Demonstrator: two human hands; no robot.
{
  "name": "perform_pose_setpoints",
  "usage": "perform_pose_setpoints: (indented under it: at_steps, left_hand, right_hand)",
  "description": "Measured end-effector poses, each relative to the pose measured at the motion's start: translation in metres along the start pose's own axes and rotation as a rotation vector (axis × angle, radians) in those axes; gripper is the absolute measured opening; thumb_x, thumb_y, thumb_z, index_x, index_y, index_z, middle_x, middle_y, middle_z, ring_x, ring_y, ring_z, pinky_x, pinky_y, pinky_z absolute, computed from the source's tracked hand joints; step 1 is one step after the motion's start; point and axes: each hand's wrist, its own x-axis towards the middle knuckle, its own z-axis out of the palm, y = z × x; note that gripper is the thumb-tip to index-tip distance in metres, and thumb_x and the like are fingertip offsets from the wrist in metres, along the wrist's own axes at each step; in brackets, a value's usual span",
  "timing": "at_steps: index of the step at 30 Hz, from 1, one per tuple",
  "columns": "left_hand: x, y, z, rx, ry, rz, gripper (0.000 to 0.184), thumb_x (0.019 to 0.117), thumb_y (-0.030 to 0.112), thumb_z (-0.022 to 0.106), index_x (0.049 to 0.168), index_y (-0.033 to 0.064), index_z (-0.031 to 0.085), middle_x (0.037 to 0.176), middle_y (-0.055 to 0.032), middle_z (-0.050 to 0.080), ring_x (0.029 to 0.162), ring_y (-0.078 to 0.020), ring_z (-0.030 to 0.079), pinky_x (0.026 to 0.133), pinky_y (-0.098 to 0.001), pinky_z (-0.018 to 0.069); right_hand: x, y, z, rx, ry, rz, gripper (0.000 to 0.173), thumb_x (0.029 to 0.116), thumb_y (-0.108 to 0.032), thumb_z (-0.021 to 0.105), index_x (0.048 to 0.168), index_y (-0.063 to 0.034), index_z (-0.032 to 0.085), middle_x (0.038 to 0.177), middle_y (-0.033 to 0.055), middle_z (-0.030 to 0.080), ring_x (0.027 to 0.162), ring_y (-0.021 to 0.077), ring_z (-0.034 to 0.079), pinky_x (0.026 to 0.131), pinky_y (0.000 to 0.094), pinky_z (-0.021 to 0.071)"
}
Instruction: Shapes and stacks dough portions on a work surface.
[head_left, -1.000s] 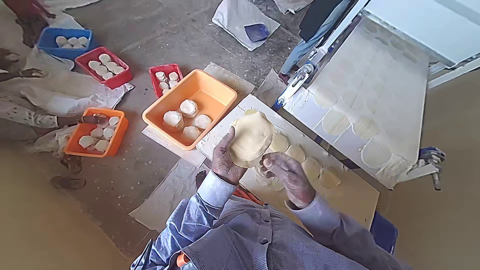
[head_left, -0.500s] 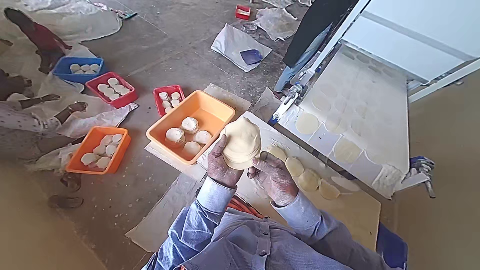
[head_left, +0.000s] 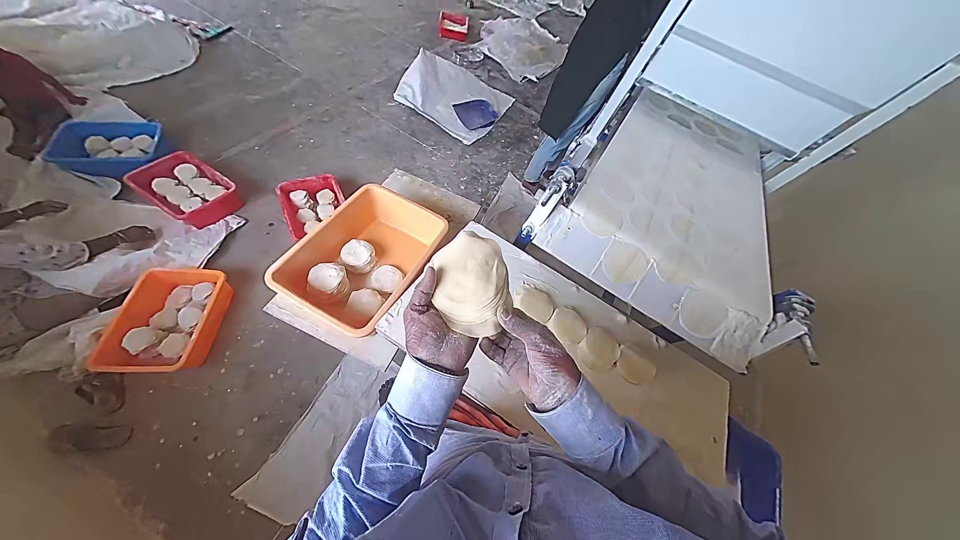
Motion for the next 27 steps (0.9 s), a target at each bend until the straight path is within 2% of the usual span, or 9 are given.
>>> perform_pose_setpoints:
  at_steps: [3, 8, 11, 13, 16, 18, 21, 24, 27]
  left_hand:
    - [0.001, 0.0, -0.003, -0.016, -0.014, 0.002, 0.043, 0.1084, 0.04, 0.035, 0.125, 0.0094, 0.06, 0.119, -0.0129, 0.067, 0.113, -0.0253, 0.066, 0.097, -0.0459, 0.0549]
    - [-0.001, 0.001, -0.013, -0.08, 0.108, 0.013, 0.036, 0.1083, 0.035, 0.039, 0.12, 0.009, 0.061, 0.114, -0.0124, 0.068, 0.109, -0.0248, 0.067, 0.095, -0.0448, 0.056]
    - [0.001, 0.006, -0.028, 0.014, 0.19, 0.019, 0.029, 0.1071, 0.023, 0.04, 0.121, 0.0076, 0.06, 0.114, -0.0142, 0.067, 0.107, -0.0269, 0.067, 0.095, -0.0469, 0.0555]
    - [0.001, 0.008, -0.039, 0.104, 0.272, 0.007, 0.025, 0.1047, 0.014, 0.04, 0.119, 0.0061, 0.059, 0.11, -0.0149, 0.067, 0.102, -0.027, 0.068, 0.09, -0.0466, 0.057]
    - [-0.002, 0.011, -0.051, 0.138, 0.359, -0.038, 0.025, 0.1032, 0.011, 0.039, 0.119, 0.0044, 0.057, 0.109, -0.0167, 0.066, 0.099, -0.0291, 0.068, 0.088, -0.0481, 0.0573]
    - [-0.005, 0.013, -0.06, 0.1, 0.355, -0.059, 0.028, 0.1036, 0.017, 0.036, 0.117, 0.0048, 0.057, 0.107, -0.0171, 0.066, 0.098, -0.0295, 0.068, 0.086, -0.0488, 0.0571]
    - [-0.007, 0.017, -0.07, 0.007, 0.258, -0.111, 0.05, 0.1066, 0.047, 0.032, 0.118, 0.0085, 0.062, 0.109, -0.014, 0.069, 0.103, -0.0273, 0.069, 0.088, -0.0476, 0.0579]
    - [-0.008, 0.022, -0.067, -0.017, 0.282, -0.124, 0.065, 0.1031, 0.063, 0.031, 0.126, 0.0106, 0.061, 0.117, -0.0131, 0.069, 0.11, -0.0271, 0.068, 0.092, -0.0479, 0.0572]
    - [-0.003, 0.03, -0.075, 0.017, 0.337, -0.141, 0.074, 0.1002, 0.071, 0.03, 0.13, 0.0094, 0.059, 0.119, -0.0144, 0.068, 0.111, -0.0275, 0.068, 0.093, -0.0475, 0.0568]
  right_hand:
    - [-0.003, -0.006, -0.004, -0.044, -0.025, -0.112, 0.014, 0.1044, 0.0, 0.05, 0.098, -0.0007, 0.063, 0.079, 0.009, 0.07, 0.066, 0.0149, 0.07, 0.068, 0.0291, 0.0632]
    - [-0.015, -0.026, -0.023, -0.23, -0.013, -0.202, 0.018, 0.1045, -0.001, 0.048, 0.097, -0.0017, 0.064, 0.085, 0.0105, 0.072, 0.071, 0.017, 0.072, 0.068, 0.0317, 0.0635]
    - [-0.016, -0.042, -0.041, -0.503, -0.075, -0.366, 0.01, 0.0953, 0.002, 0.058, 0.095, -0.0038, 0.066, 0.087, 0.007, 0.072, 0.078, 0.015, 0.071, 0.075, 0.033, 0.0632]
    - [-0.007, -0.048, -0.048, -0.705, -0.077, -0.476, 0.006, 0.0916, -0.003, 0.065, 0.096, -0.0068, 0.066, 0.084, 0.0027, 0.07, 0.076, 0.0121, 0.069, 0.072, 0.0301, 0.0617]
    - [0.004, -0.047, -0.03, -0.822, -0.071, -0.532, 0.011, 0.0928, -0.002, 0.066, 0.102, -0.0068, 0.064, 0.078, -0.0009, 0.069, 0.066, 0.0057, 0.065, 0.06, 0.0226, 0.0564]
    - [0.006, -0.042, -0.008, -0.845, -0.118, -0.515, 0.017, 0.0944, 0.0, 0.065, 0.11, -0.006, 0.065, 0.083, -0.0009, 0.071, 0.067, 0.0036, 0.065, 0.058, 0.0195, 0.0532]
    - [0.018, -0.03, 0.021, -0.8, -0.199, -0.419, 0.021, 0.0956, 0.0, 0.065, 0.116, -0.0056, 0.066, 0.089, 0.0022, 0.073, 0.071, 0.0064, 0.068, 0.06, 0.0218, 0.0577]
    - [0.062, -0.001, 0.018, -0.886, -0.174, -0.488, 0.022, 0.0907, 0.001, 0.072, 0.111, -0.0038, 0.068, 0.088, 0.0027, 0.074, 0.071, 0.0046, 0.068, 0.062, 0.021, 0.057]
    - [0.098, 0.017, 0.007, -1.067, -0.159, -0.565, 0.03, 0.0848, 0.0, 0.079, 0.113, -0.0005, 0.068, 0.095, 0.0088, 0.075, 0.075, 0.0094, 0.07, 0.069, 0.0267, 0.0595]
